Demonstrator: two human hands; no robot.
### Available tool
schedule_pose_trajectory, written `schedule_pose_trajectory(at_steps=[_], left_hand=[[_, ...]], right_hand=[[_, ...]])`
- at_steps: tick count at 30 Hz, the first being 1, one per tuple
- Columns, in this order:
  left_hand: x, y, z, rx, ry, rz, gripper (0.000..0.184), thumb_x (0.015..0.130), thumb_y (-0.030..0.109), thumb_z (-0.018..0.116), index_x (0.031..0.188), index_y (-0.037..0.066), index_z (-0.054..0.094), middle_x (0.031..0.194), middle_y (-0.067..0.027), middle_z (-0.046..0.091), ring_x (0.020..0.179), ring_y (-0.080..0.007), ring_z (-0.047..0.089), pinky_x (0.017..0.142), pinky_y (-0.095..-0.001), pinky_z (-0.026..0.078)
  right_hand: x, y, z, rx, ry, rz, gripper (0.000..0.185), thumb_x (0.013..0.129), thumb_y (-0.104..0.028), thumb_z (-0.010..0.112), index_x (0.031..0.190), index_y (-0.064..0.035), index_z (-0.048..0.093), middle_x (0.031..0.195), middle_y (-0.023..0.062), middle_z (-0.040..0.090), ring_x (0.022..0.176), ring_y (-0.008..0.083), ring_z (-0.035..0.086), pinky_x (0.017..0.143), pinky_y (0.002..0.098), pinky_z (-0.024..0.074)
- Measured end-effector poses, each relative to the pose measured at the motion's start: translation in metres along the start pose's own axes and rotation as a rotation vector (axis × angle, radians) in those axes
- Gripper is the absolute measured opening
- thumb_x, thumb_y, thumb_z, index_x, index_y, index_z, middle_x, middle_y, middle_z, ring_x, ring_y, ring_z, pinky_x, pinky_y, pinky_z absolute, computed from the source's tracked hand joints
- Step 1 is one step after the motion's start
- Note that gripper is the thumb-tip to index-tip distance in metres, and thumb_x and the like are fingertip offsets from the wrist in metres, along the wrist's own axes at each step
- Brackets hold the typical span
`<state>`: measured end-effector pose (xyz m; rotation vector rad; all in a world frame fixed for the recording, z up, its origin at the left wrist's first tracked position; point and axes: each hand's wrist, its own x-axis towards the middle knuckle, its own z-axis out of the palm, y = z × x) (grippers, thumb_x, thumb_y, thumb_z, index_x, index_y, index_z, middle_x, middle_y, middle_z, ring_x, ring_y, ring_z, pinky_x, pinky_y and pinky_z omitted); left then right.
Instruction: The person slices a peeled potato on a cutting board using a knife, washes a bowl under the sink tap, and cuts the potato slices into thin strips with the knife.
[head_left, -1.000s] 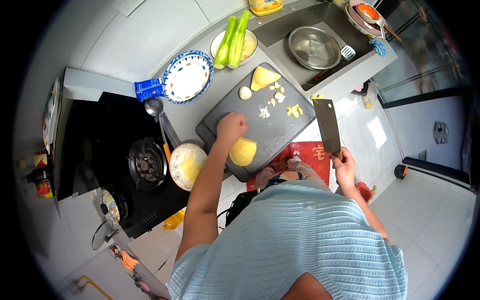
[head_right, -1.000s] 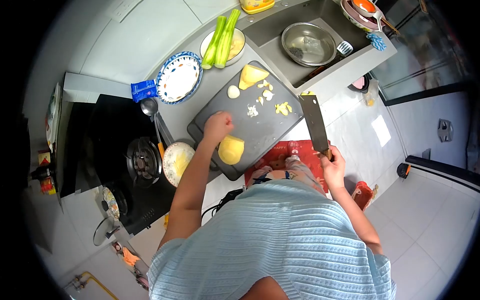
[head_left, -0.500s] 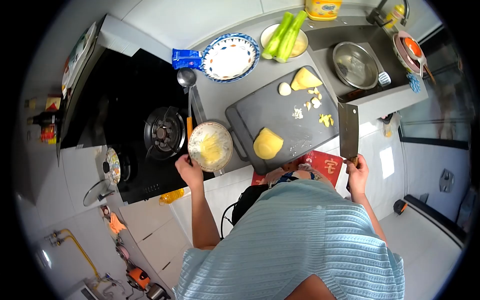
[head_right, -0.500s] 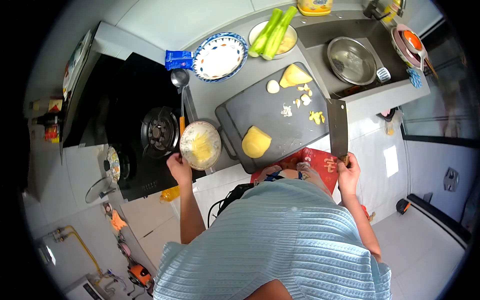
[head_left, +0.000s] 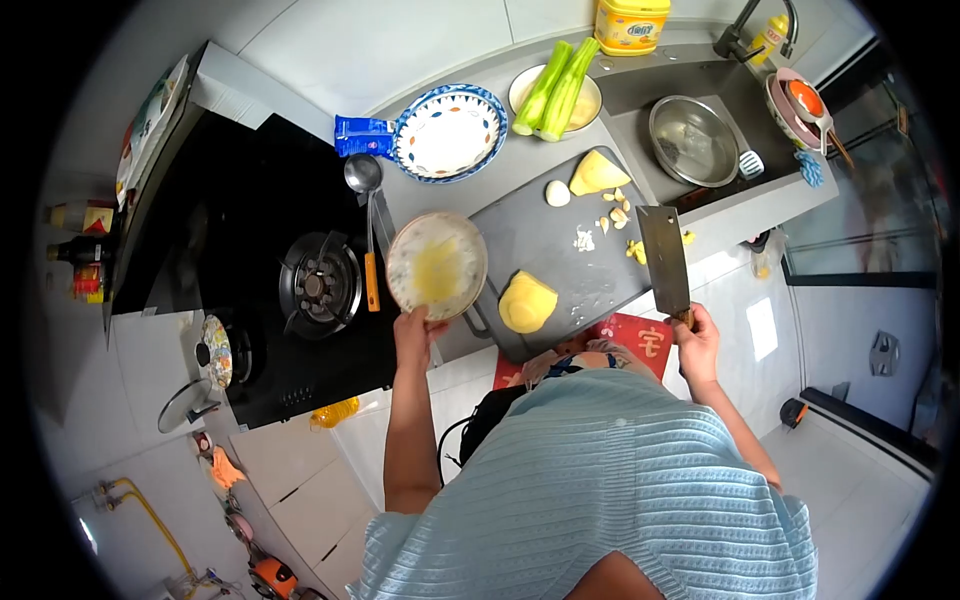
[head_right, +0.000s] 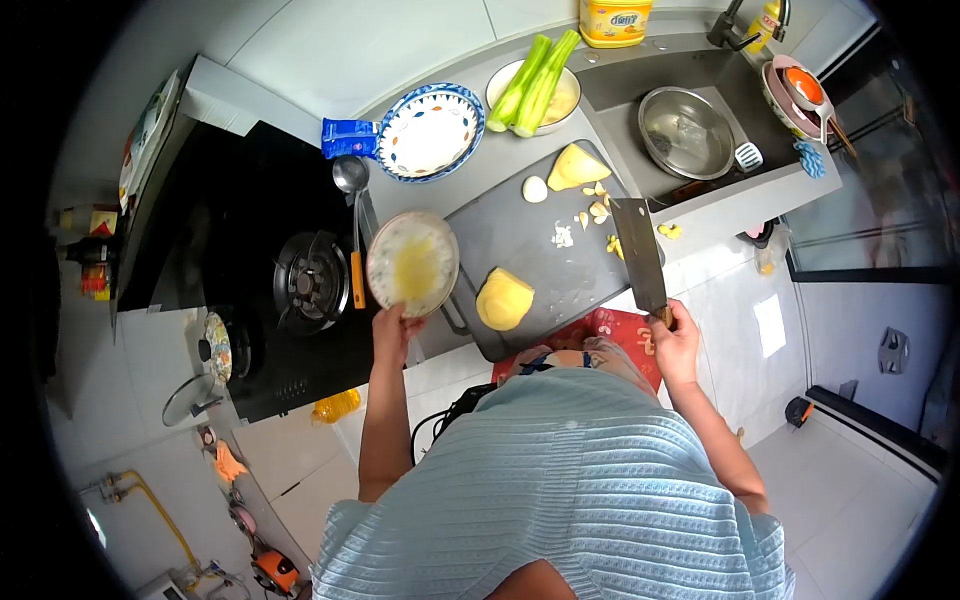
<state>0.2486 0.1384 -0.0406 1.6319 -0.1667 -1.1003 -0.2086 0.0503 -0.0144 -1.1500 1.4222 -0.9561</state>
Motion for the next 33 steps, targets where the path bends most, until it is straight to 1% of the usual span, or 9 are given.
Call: schedule_pose_trajectory(at_steps=[3, 5, 10, 12, 15, 17, 23, 26, 33], left_hand=[[0.015, 0.016, 0.049, 0.041, -0.188, -0.015, 0.035, 0.089, 0.017, 0.050, 0.110, -0.011, 0.056, 0.095, -0.0185, 0.068, 0.080, -0.0261, 0.070, 0.067, -0.0337, 0.059], [0.021, 0.022, 0.081, 0.091, -0.306, 0.018, 0.037, 0.090, 0.018, 0.051, 0.116, -0.009, 0.055, 0.099, -0.0181, 0.067, 0.081, -0.0249, 0.070, 0.071, -0.0339, 0.058], [0.037, 0.024, 0.117, 0.136, -0.331, -0.017, 0.039, 0.091, 0.019, 0.051, 0.117, -0.010, 0.054, 0.100, -0.0174, 0.068, 0.081, -0.0244, 0.070, 0.071, -0.0335, 0.059], [0.037, 0.023, 0.116, 0.126, -0.336, -0.018, 0.038, 0.091, 0.019, 0.050, 0.116, -0.010, 0.055, 0.099, -0.0170, 0.068, 0.081, -0.0239, 0.070, 0.069, -0.0334, 0.058], [0.031, 0.020, 0.097, 0.055, -0.363, 0.012, 0.038, 0.091, 0.021, 0.050, 0.111, -0.010, 0.057, 0.096, -0.0181, 0.068, 0.078, -0.0241, 0.070, 0.066, -0.0323, 0.058], [0.024, 0.015, 0.077, 0.041, -0.293, 0.035, 0.038, 0.091, 0.021, 0.049, 0.112, -0.010, 0.056, 0.096, -0.0177, 0.068, 0.078, -0.0238, 0.070, 0.065, -0.0319, 0.058], [0.039, 0.038, 0.040, -0.036, -0.152, 0.171, 0.036, 0.091, 0.020, 0.052, 0.114, -0.007, 0.057, 0.096, -0.0164, 0.068, 0.078, -0.0232, 0.069, 0.065, -0.0317, 0.057], [0.061, 0.074, 0.057, -0.064, -0.128, 0.203, 0.034, 0.091, 0.019, 0.053, 0.114, -0.007, 0.058, 0.096, -0.0155, 0.069, 0.078, -0.0234, 0.069, 0.066, -0.0328, 0.056], [0.130, 0.117, 0.122, -0.080, -0.167, 0.187, 0.033, 0.091, 0.013, 0.050, 0.111, -0.013, 0.053, 0.092, -0.0208, 0.068, 0.075, -0.0276, 0.070, 0.066, -0.0332, 0.060]], right_hand=[[-0.011, -0.027, 0.002, 0.051, 0.026, 0.142, 0.021, 0.088, 0.006, 0.054, 0.107, -0.0009, 0.058, 0.083, 0.0055, 0.064, 0.069, 0.0089, 0.061, 0.059, 0.0223, 0.0490], [-0.014, -0.016, -0.005, 0.036, 0.034, 0.119, 0.020, 0.088, 0.006, 0.054, 0.107, -0.0006, 0.058, 0.082, 0.0057, 0.065, 0.068, 0.0087, 0.060, 0.060, 0.0222, 0.0484], [-0.026, -0.017, -0.012, 0.034, 0.081, 0.105, 0.019, 0.088, 0.006, 0.053, 0.106, 0.0002, 0.058, 0.083, 0.0066, 0.066, 0.067, 0.0085, 0.058, 0.061, 0.0217, 0.0475], [-0.031, -0.015, -0.013, 0.109, 0.168, 0.099, 0.019, 0.084, 0.006, 0.055, 0.100, -0.0025, 0.060, 0.078, 0.0013, 0.062, 0.059, 0.0059, 0.047, 0.053, 0.0216, 0.0391], [-0.035, -0.007, -0.025, 0.090, 0.161, 0.096, 0.019, 0.086, 0.006, 0.054, 0.102, -0.0023, 0.060, 0.079, 0.0010, 0.062, 0.062, 0.0053, 0.049, 0.054, 0.0207, 0.0399], [-0.036, 0.002, -0.026, 0.053, 0.196, 0.093, 0.019, 0.088, 0.006, 0.054, 0.103, -0.0025, 0.061, 0.077, -0.0024, 0.056, 0.062, 0.0042, 0.046, 0.054, 0.0206, 0.0376], [-0.031, -0.012, -0.017, 0.072, 0.151, 0.132, 0.017, 0.086, 0.004, 0.055, 0.101, -0.0033, 0.060, 0.079, 0.0007, 0.061, 0.060, 0.0056, 0.047, 0.054, 0.0217, 0.0392], [-0.024, -0.023, -0.008, 0.076, 0.057, 0.108, 0.019, 0.089, 0.007, 0.052, 0.106, -0.0002, 0.058, 0.081, 0.0030, 0.062, 0.066, 0.0054, 0.055, 0.057, 0.0221, 0.0460], [-0.027, -0.033, 0.003, -0.033, 0.017, 0.044, 0.021, 0.089, 0.006, 0.053, 0.108, -0.0008, 0.059, 0.085, 0.0038, 0.064, 0.070, 0.0081, 0.057, 0.063, 0.0235, 0.0492]])
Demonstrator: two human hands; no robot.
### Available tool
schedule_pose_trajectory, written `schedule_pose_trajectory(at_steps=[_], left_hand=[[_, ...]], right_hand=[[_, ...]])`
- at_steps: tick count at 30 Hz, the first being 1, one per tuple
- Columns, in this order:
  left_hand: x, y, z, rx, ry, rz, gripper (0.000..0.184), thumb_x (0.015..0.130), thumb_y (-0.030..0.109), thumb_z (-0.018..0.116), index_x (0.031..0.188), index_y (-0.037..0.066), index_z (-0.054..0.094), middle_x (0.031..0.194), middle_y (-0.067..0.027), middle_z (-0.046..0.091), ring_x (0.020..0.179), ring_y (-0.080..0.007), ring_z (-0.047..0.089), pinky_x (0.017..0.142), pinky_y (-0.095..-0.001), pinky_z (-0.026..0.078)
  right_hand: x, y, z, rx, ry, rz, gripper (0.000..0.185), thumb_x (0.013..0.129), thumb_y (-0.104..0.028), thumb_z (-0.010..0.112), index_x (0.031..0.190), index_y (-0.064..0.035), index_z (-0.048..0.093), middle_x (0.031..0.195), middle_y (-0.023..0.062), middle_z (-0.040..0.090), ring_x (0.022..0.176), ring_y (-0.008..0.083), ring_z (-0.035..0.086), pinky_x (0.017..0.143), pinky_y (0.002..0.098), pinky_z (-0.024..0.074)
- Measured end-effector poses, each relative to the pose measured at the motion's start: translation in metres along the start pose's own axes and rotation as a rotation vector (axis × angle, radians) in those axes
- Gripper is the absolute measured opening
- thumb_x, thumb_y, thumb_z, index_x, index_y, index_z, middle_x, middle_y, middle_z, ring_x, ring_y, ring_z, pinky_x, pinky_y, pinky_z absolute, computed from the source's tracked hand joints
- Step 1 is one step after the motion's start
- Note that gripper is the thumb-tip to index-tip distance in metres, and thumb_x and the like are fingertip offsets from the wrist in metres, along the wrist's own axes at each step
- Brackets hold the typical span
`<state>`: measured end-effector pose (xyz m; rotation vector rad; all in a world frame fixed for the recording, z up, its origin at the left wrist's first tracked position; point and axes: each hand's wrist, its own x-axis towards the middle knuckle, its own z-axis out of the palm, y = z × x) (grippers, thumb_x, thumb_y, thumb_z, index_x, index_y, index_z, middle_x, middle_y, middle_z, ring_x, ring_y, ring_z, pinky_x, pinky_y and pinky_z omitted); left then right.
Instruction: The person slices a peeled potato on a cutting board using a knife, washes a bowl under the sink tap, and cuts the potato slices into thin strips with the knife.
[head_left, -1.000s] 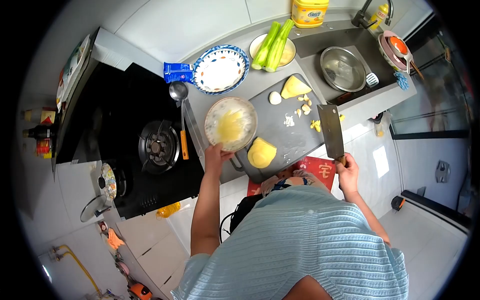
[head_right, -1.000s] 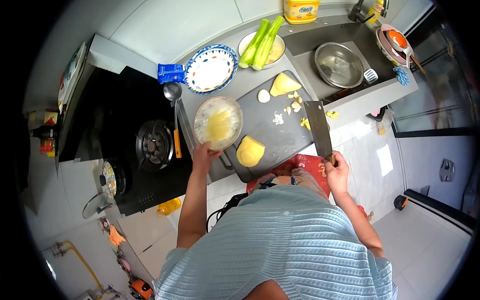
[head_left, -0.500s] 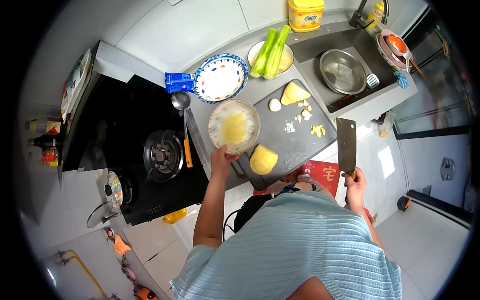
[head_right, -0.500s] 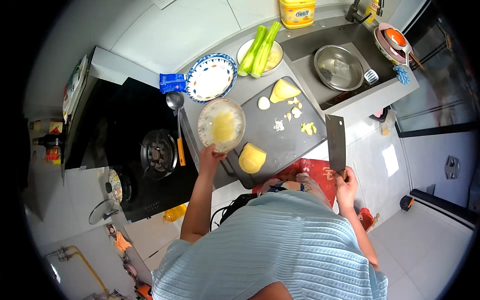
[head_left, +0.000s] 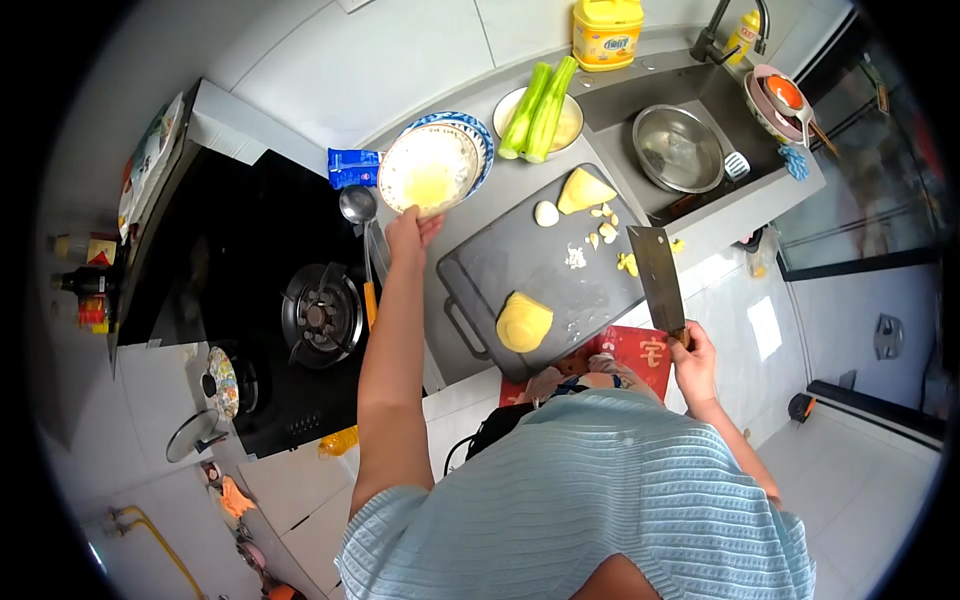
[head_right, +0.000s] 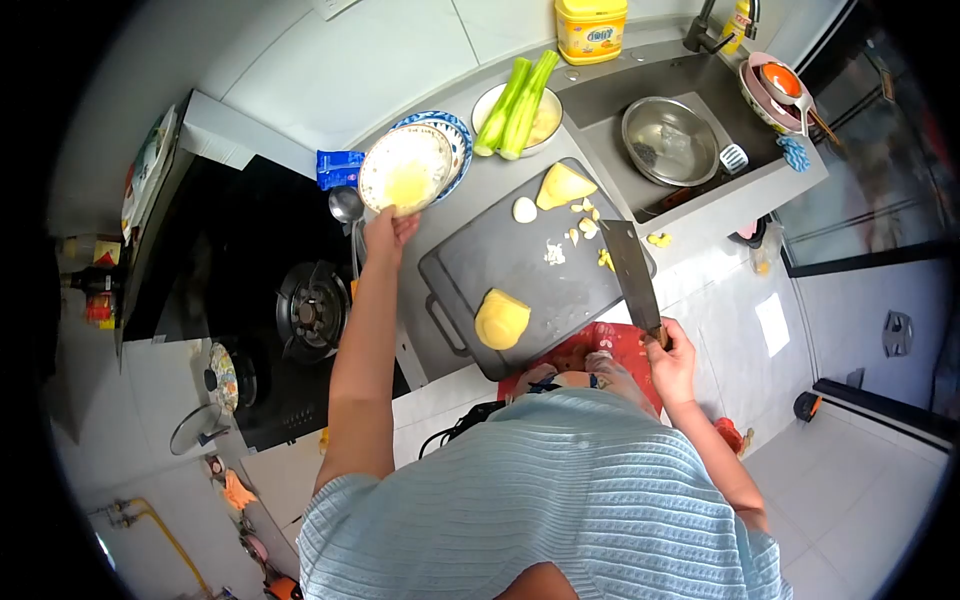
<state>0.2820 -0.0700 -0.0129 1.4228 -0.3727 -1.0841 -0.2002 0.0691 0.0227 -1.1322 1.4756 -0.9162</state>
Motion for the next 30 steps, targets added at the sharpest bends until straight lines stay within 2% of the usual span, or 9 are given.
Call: schedule_pose_trajectory(at_steps=[11, 15, 17, 19, 20, 22, 24, 25, 30], left_hand=[[0.047, 0.002, 0.030, 0.107, 0.064, -0.135, 0.033, 0.090, 0.004, 0.042, 0.116, -0.017, 0.045, 0.090, -0.0283, 0.067, 0.073, -0.0340, 0.071, 0.062, -0.0379, 0.063], [0.044, -0.001, 0.028, 0.148, 0.086, -0.127, 0.037, 0.096, 0.018, 0.053, 0.113, -0.015, 0.048, 0.092, -0.0290, 0.066, 0.075, -0.0353, 0.071, 0.064, -0.0382, 0.062], [0.045, -0.007, 0.018, 0.128, 0.071, -0.153, 0.042, 0.096, 0.026, 0.057, 0.107, -0.013, 0.050, 0.090, -0.0270, 0.067, 0.073, -0.0346, 0.071, 0.065, -0.0379, 0.062], [0.025, 0.001, 0.018, 0.120, 0.084, -0.069, 0.036, 0.096, 0.025, 0.056, 0.099, -0.011, 0.053, 0.089, -0.0256, 0.067, 0.071, -0.0316, 0.070, 0.062, -0.0353, 0.061], [0.004, 0.003, 0.017, 0.278, 0.077, 0.004, 0.027, 0.095, 0.023, 0.056, 0.092, -0.004, 0.055, 0.083, -0.0169, 0.067, 0.063, -0.0239, 0.066, 0.055, -0.0315, 0.055], [-0.044, -0.020, 0.010, 0.700, 0.084, 0.400, 0.017, 0.091, 0.019, 0.059, 0.090, 0.002, 0.056, 0.084, -0.0112, 0.065, 0.069, -0.0219, 0.061, 0.059, -0.0321, 0.049], [-0.099, -0.063, -0.002, 0.996, -0.096, 0.919, 0.015, 0.084, 0.015, 0.064, 0.091, 0.006, 0.055, 0.092, -0.0091, 0.060, 0.083, -0.0252, 0.056, 0.071, -0.0389, 0.046], [-0.129, -0.074, -0.007, 1.063, -0.327, 1.020, 0.020, 0.082, 0.013, 0.064, 0.098, 0.005, 0.054, 0.105, -0.0140, 0.057, 0.098, -0.0306, 0.053, 0.086, -0.0425, 0.043], [-0.188, -0.137, -0.002, 1.010, -0.493, 1.114, 0.056, 0.069, 0.023, 0.080, 0.114, 0.006, 0.050, 0.119, -0.0142, 0.049, 0.113, -0.0372, 0.048, 0.098, -0.0523, 0.038]], right_hand=[[-0.013, -0.010, 0.017, -0.046, 0.004, -0.037, 0.019, 0.093, -0.005, 0.059, 0.112, -0.0035, 0.060, 0.077, -0.0005, 0.057, 0.069, 0.0083, 0.050, 0.065, 0.0249, 0.0449], [-0.007, -0.024, 0.032, -0.247, -0.092, -0.151, 0.020, 0.092, -0.007, 0.059, 0.111, -0.0030, 0.061, 0.085, 0.0146, 0.064, 0.073, 0.0207, 0.060, 0.070, 0.0308, 0.0481], [-0.002, -0.022, 0.041, -0.265, -0.143, -0.229, 0.024, 0.090, -0.007, 0.057, 0.114, -0.0045, 0.059, 0.083, 0.0148, 0.062, 0.072, 0.0268, 0.061, 0.069, 0.0349, 0.0491], [0.005, -0.023, 0.049, -0.336, -0.193, -0.269, 0.027, 0.090, -0.007, 0.056, 0.117, -0.0058, 0.057, 0.083, 0.0154, 0.062, 0.074, 0.0305, 0.062, 0.068, 0.0380, 0.0498], [0.006, -0.024, 0.053, -0.407, -0.244, -0.311, 0.030, 0.089, -0.007, 0.055, 0.119, -0.0072, 0.055, 0.082, 0.0160, 0.062, 0.075, 0.0342, 0.062, 0.068, 0.0412, 0.0505], [0.010, -0.025, 0.061, -0.482, -0.270, -0.340, 0.032, 0.089, -0.007, 0.054, 0.121, -0.0088, 0.054, 0.082, 0.0167, 0.061, 0.077, 0.0364, 0.062, 0.067, 0.0438, 0.0506], [0.014, -0.023, 0.069, -0.595, -0.321, -0.398, 0.037, 0.088, -0.010, 0.054, 0.124, -0.0123, 0.052, 0.085, 0.0185, 0.062, 0.078, 0.0395, 0.063, 0.067, 0.0486, 0.0515], [0.015, -0.025, 0.073, -0.593, -0.321, -0.391, 0.037, 0.088, -0.010, 0.054, 0.124, -0.0123, 0.052, 0.085, 0.0185, 0.062, 0.078, 0.0395, 0.063, 0.067, 0.0486, 0.0515], [0.020, -0.015, 0.089, -0.751, -0.414, -0.366, 0.039, 0.086, -0.013, 0.058, 0.125, -0.0130, 0.053, 0.082, 0.0191, 0.063, 0.073, 0.0389, 0.063, 0.061, 0.0479, 0.0525]])
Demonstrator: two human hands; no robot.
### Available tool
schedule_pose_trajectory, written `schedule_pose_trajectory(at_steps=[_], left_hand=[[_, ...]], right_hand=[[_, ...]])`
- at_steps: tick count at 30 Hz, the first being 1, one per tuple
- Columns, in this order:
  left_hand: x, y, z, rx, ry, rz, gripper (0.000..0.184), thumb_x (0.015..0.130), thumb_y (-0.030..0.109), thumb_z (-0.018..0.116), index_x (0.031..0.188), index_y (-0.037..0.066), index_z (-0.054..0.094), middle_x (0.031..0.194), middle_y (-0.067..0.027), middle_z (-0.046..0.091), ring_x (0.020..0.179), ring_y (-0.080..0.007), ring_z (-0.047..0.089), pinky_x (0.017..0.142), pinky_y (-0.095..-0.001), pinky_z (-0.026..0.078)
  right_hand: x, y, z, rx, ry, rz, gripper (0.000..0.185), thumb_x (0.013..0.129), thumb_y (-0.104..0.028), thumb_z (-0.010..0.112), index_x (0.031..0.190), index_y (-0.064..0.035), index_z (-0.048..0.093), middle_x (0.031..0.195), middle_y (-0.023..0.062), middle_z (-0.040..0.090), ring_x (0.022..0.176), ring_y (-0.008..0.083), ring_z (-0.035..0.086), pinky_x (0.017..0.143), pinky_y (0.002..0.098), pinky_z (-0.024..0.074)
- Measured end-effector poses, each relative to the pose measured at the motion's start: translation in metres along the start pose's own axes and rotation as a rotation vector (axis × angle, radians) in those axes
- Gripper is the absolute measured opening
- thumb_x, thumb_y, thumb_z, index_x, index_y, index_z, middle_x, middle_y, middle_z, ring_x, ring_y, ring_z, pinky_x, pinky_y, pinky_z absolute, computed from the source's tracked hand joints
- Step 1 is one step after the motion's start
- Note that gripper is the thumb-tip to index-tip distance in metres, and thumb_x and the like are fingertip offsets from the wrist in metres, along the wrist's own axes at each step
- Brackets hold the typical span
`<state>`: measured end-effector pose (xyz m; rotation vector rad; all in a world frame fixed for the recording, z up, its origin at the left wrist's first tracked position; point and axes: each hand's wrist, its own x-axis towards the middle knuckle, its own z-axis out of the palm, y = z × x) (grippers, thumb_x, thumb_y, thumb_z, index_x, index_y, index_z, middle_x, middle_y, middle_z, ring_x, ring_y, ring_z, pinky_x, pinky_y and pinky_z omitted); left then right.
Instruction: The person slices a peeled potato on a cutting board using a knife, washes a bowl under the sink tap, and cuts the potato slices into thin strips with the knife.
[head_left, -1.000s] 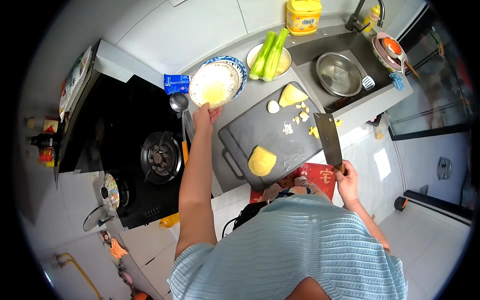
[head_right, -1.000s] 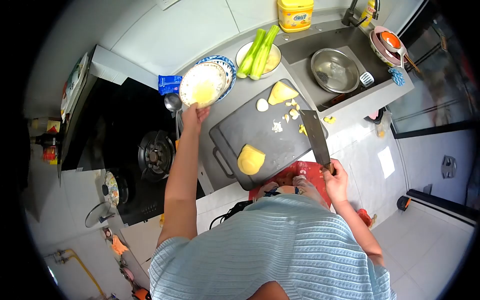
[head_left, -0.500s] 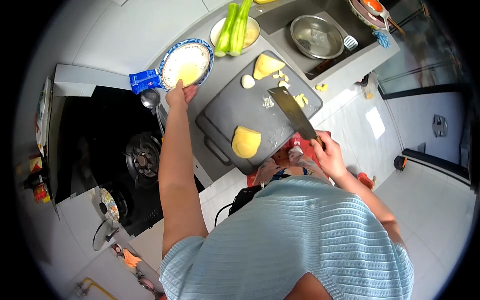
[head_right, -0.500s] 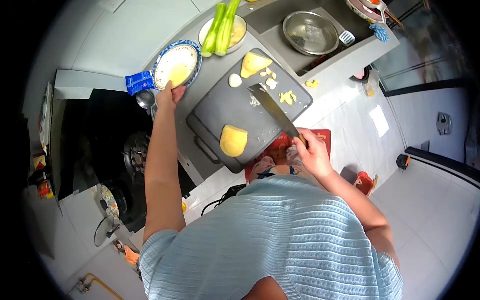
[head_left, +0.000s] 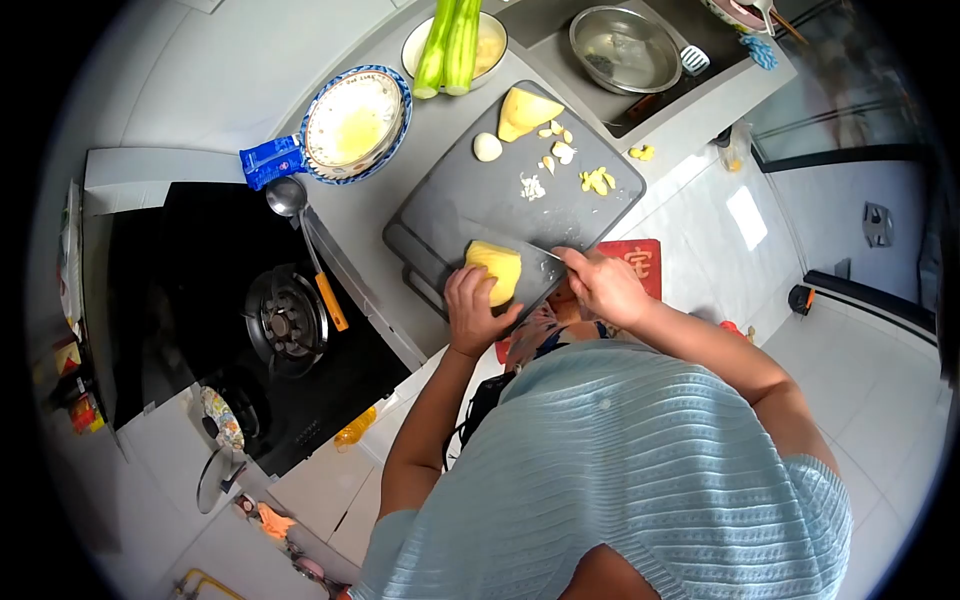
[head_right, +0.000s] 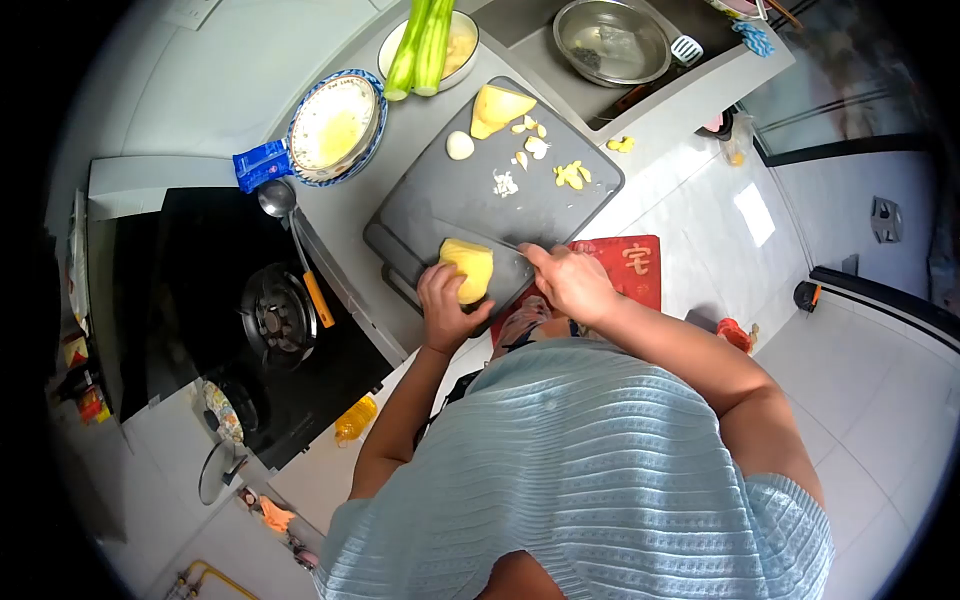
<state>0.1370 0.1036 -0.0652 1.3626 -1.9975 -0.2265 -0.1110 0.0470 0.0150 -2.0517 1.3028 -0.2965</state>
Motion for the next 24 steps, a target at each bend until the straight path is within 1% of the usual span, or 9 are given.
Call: schedule_pose_trajectory(at_steps=[2, 5, 8, 10, 13, 17, 20, 22, 24], left_hand=[[0.000, 0.001, 0.009, 0.059, -0.075, 0.029, 0.064, 0.065, 0.026, 0.083, 0.116, 0.007, 0.049, 0.121, -0.0138, 0.048, 0.116, -0.0366, 0.045, 0.099, -0.0520, 0.038], [-0.002, -0.009, 0.023, 0.073, -0.046, 0.020, 0.066, 0.063, 0.024, 0.085, 0.117, 0.007, 0.050, 0.121, -0.0135, 0.048, 0.117, -0.0359, 0.044, 0.098, -0.0500, 0.039], [0.000, -0.008, 0.022, 0.054, -0.052, 0.014, 0.066, 0.063, 0.019, 0.085, 0.118, 0.008, 0.050, 0.120, -0.0134, 0.048, 0.116, -0.0357, 0.045, 0.098, -0.0474, 0.040], [0.001, -0.010, 0.022, 0.044, -0.052, 0.017, 0.066, 0.063, 0.019, 0.085, 0.118, 0.008, 0.050, 0.120, -0.0132, 0.048, 0.115, -0.0356, 0.045, 0.098, -0.0470, 0.041], [0.002, -0.010, 0.023, 0.021, -0.050, 0.021, 0.065, 0.063, 0.018, 0.085, 0.117, 0.008, 0.050, 0.119, -0.0126, 0.049, 0.115, -0.0355, 0.045, 0.098, -0.0465, 0.041], [0.004, -0.012, 0.025, 0.013, -0.058, 0.000, 0.066, 0.063, 0.020, 0.085, 0.118, 0.008, 0.050, 0.120, -0.0117, 0.049, 0.115, -0.0356, 0.046, 0.098, -0.0477, 0.040], [0.004, -0.009, 0.023, 0.087, -0.055, 0.011, 0.068, 0.063, 0.023, 0.086, 0.119, 0.008, 0.050, 0.120, -0.0110, 0.049, 0.116, -0.0361, 0.045, 0.098, -0.0489, 0.039], [0.005, -0.010, 0.024, 0.112, -0.039, 0.021, 0.068, 0.063, 0.024, 0.086, 0.119, 0.008, 0.051, 0.120, -0.0115, 0.049, 0.116, -0.0365, 0.045, 0.098, -0.0492, 0.039], [0.004, -0.011, 0.025, 0.137, -0.023, 0.028, 0.068, 0.063, 0.026, 0.086, 0.119, 0.008, 0.051, 0.120, -0.0120, 0.049, 0.115, -0.0370, 0.045, 0.098, -0.0495, 0.038]], right_hand=[[0.002, 0.001, 0.004, -0.037, -0.005, -0.020, 0.040, 0.086, -0.013, 0.058, 0.125, -0.0133, 0.053, 0.082, 0.0191, 0.063, 0.072, 0.0387, 0.064, 0.060, 0.0476, 0.0525], [0.006, 0.000, 0.008, -0.099, -0.052, -0.032, 0.038, 0.086, -0.013, 0.058, 0.124, -0.0126, 0.054, 0.081, 0.0194, 0.063, 0.071, 0.0383, 0.064, 0.059, 0.0479, 0.0522], [0.010, -0.001, 0.011, -0.117, -0.074, -0.040, 0.031, 0.086, -0.014, 0.057, 0.117, -0.0099, 0.055, 0.082, 0.0199, 0.063, 0.071, 0.0382, 0.064, 0.059, 0.0478, 0.0522], [0.012, -0.003, 0.011, -0.135, -0.124, -0.030, 0.023, 0.087, -0.014, 0.056, 0.109, -0.0078, 0.055, 0.083, 0.0194, 0.063, 0.073, 0.0379, 0.065, 0.059, 0.0476, 0.0522], [0.013, 0.000, 0.022, -0.152, -0.120, -0.001, 0.022, 0.087, -0.015, 0.055, 0.107, -0.0073, 0.054, 0.085, 0.0189, 0.063, 0.073, 0.0375, 0.065, 0.060, 0.0474, 0.0525], [0.015, 0.000, 0.018, -0.167, -0.158, -0.031, 0.026, 0.086, -0.015, 0.056, 0.110, -0.0063, 0.052, 0.086, 0.0179, 0.063, 0.073, 0.0369, 0.066, 0.061, 0.0472, 0.0528], [0.013, -0.008, 0.007, -0.214, -0.160, -0.096, 0.031, 0.082, -0.012, 0.059, 0.111, -0.0051, 0.051, 0.084, 0.0168, 0.063, 0.072, 0.0349, 0.066, 0.059, 0.0456, 0.0534], [0.009, -0.015, 0.003, -0.329, -0.086, -0.167, 0.035, 0.076, -0.011, 0.061, 0.109, -0.0048, 0.051, 0.080, 0.0160, 0.062, 0.069, 0.0330, 0.067, 0.054, 0.0432, 0.0534], [0.005, -0.022, -0.005, -0.343, -0.119, -0.177, 0.036, 0.075, -0.011, 0.062, 0.109, -0.0052, 0.051, 0.079, 0.0161, 0.061, 0.068, 0.0324, 0.067, 0.052, 0.0423, 0.0533]])
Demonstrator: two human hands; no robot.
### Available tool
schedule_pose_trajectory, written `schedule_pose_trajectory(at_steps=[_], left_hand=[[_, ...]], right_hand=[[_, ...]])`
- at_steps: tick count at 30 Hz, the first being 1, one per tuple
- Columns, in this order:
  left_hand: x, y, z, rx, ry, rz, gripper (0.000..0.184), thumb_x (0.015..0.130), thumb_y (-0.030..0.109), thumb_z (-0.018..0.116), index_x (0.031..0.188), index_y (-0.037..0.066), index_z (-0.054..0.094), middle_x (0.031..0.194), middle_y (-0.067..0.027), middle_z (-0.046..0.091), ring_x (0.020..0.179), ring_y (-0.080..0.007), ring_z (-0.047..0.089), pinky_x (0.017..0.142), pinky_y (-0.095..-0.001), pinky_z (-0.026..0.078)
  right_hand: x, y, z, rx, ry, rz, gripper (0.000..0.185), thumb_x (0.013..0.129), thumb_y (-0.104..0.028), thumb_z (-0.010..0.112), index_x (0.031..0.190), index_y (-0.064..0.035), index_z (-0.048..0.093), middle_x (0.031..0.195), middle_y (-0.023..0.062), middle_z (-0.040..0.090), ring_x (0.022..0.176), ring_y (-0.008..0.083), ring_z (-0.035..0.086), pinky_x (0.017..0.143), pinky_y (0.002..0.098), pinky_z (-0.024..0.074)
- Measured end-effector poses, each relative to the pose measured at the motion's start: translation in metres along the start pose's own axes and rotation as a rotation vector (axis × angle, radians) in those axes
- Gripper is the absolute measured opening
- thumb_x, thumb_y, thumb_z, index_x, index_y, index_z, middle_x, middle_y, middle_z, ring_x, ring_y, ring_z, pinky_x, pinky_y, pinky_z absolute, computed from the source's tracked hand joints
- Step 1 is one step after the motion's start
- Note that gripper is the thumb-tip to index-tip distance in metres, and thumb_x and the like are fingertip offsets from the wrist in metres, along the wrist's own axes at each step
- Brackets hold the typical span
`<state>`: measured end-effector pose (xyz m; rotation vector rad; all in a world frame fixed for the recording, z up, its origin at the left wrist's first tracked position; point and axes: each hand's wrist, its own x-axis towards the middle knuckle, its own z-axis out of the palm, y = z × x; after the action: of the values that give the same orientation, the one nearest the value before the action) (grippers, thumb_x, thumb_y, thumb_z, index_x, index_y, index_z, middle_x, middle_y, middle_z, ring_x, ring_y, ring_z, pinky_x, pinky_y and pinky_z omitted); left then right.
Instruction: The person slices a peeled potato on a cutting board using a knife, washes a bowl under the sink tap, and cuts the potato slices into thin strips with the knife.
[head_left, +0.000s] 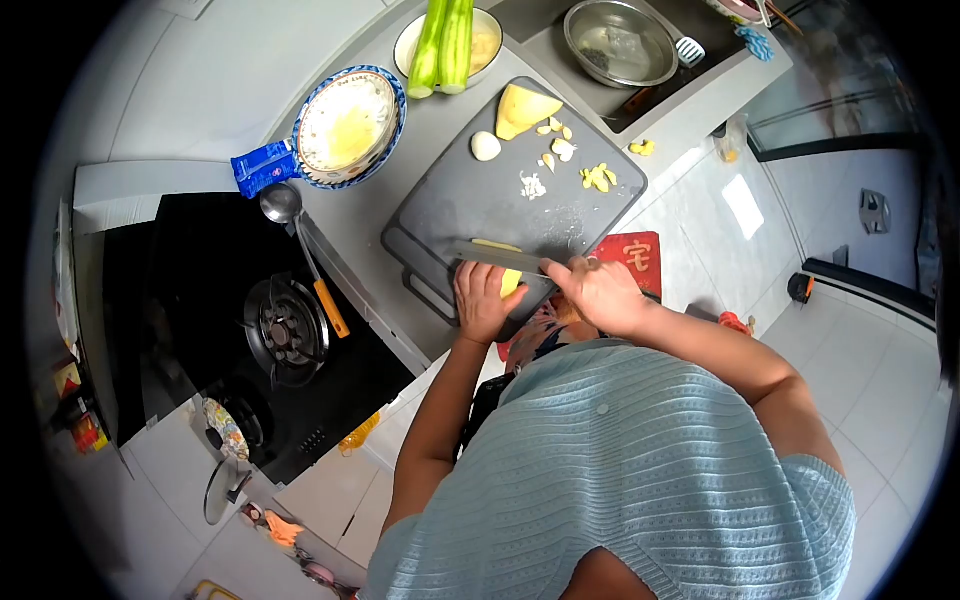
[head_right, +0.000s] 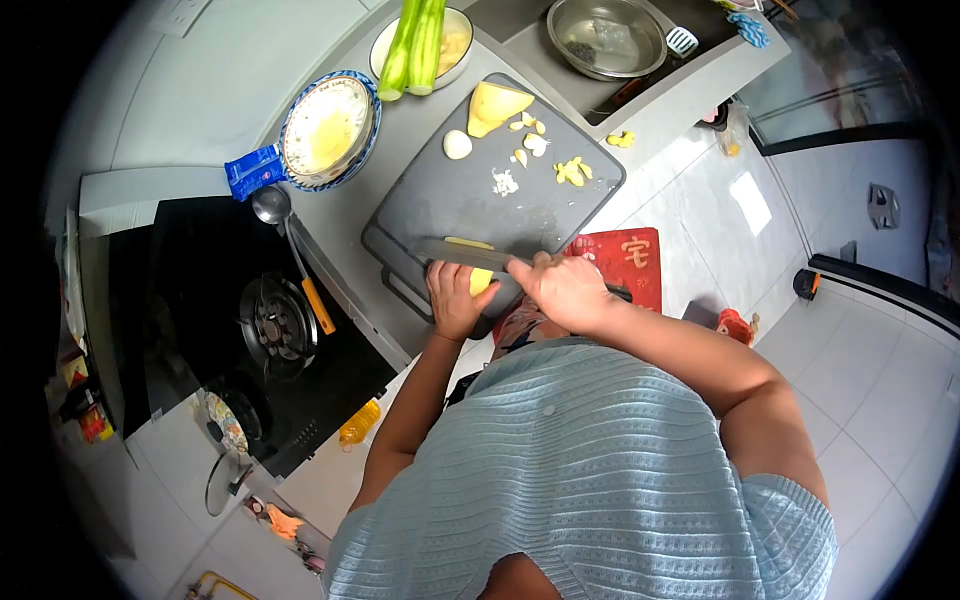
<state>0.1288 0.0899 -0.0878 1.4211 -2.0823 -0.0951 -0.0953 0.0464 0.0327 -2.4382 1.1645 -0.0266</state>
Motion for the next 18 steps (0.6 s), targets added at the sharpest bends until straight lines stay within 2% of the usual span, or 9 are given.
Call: schedule_pose_trajectory(at_steps=[2, 4, 5, 7, 18], left_hand=[[-0.002, -0.002, 0.003, -0.052, -0.031, -0.047, 0.067, 0.063, 0.026, 0.085, 0.119, 0.008, 0.052, 0.119, -0.0133, 0.049, 0.114, -0.0385, 0.045, 0.098, -0.0501, 0.038], [-0.002, -0.004, 0.005, -0.060, -0.035, -0.053, 0.067, 0.064, 0.025, 0.085, 0.120, 0.008, 0.052, 0.118, -0.0141, 0.050, 0.113, -0.0393, 0.045, 0.097, -0.0507, 0.039], [-0.002, -0.005, 0.006, -0.067, -0.040, -0.061, 0.067, 0.064, 0.025, 0.085, 0.120, 0.007, 0.052, 0.118, -0.0149, 0.050, 0.112, -0.0401, 0.045, 0.097, -0.0514, 0.039], [0.000, -0.004, 0.006, -0.071, -0.038, -0.074, 0.068, 0.064, 0.024, 0.084, 0.121, 0.007, 0.052, 0.118, -0.0155, 0.050, 0.111, -0.0406, 0.045, 0.096, -0.0518, 0.039], [-0.003, -0.007, 0.009, -0.062, -0.034, -0.152, 0.065, 0.066, 0.025, 0.083, 0.122, 0.006, 0.055, 0.120, -0.0153, 0.050, 0.112, -0.0396, 0.047, 0.096, -0.0496, 0.042]], right_hand=[[-0.002, -0.002, -0.005, -0.013, -0.030, -0.016, 0.038, 0.074, -0.011, 0.062, 0.109, -0.0055, 0.051, 0.078, 0.0162, 0.060, 0.066, 0.0318, 0.067, 0.050, 0.0414, 0.0531], [-0.004, -0.003, -0.007, -0.036, -0.096, -0.016, 0.046, 0.078, -0.012, 0.057, 0.123, -0.0053, 0.050, 0.075, 0.0165, 0.058, 0.060, 0.0293, 0.064, 0.047, 0.0397, 0.0503], [-0.005, -0.004, -0.009, -0.035, -0.098, -0.016, 0.046, 0.078, -0.012, 0.057, 0.123, -0.0053, 0.050, 0.075, 0.0165, 0.058, 0.060, 0.0293, 0.064, 0.047, 0.0397, 0.0503], [-0.004, -0.008, -0.015, 0.013, -0.103, -0.009, 0.031, 0.076, -0.010, 0.060, 0.105, -0.0029, 0.050, 0.076, 0.0179, 0.060, 0.062, 0.0315, 0.066, 0.049, 0.0426, 0.0532], [0.009, -0.019, -0.008, 0.017, -0.115, -0.028, 0.020, 0.079, -0.007, 0.057, 0.096, 0.0010, 0.050, 0.074, 0.0183, 0.063, 0.061, 0.0305, 0.067, 0.048, 0.0398, 0.0540]])
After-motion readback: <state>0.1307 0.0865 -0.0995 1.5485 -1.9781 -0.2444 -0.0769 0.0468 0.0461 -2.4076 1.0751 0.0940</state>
